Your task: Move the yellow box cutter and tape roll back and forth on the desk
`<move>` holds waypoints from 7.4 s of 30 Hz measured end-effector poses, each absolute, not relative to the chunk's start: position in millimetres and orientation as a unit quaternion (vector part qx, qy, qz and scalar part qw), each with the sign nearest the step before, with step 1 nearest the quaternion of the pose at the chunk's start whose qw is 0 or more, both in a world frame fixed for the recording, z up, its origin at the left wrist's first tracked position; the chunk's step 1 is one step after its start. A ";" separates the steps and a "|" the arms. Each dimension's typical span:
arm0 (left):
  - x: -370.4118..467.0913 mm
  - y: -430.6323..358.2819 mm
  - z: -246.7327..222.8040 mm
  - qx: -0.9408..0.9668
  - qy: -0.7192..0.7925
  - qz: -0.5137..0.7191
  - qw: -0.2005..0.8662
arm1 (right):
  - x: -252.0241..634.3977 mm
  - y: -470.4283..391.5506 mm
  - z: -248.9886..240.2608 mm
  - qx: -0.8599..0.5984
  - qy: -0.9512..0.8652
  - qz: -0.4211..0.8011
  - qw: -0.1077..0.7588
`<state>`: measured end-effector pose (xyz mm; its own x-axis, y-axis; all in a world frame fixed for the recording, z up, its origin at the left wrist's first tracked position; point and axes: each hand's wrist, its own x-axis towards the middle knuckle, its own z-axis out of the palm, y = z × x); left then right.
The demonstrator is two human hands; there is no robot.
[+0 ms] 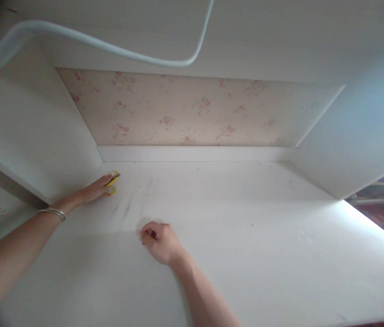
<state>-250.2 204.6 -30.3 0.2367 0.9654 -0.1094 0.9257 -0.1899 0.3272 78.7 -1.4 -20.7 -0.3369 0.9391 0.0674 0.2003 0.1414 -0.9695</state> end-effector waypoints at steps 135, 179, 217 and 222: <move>-46.5 11.7 -25.2 0.700 0.526 0.363 0.318 | 165.1 -44.6 -22.0 -0.582 -0.719 0.204 0.319; -46.3 13.0 -31.6 0.725 0.521 0.340 0.296 | 310.8 -41.5 -32.9 -0.757 -0.533 0.051 0.373; 185.2 -28.7 12.6 0.837 0.499 0.093 0.203 | 323.3 -97.7 -31.9 -0.781 -0.297 0.142 0.531; 176.4 -33.3 13.8 0.832 0.492 0.105 0.231 | 322.8 -98.8 -25.7 -0.784 -0.301 0.151 0.521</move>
<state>176.4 -33.3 13.8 0.4929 0.8685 -0.0527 0.7714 -0.4082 0.4882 322.8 -98.8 -25.7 0.7730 0.6296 0.0777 0.3155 -0.2753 -0.9081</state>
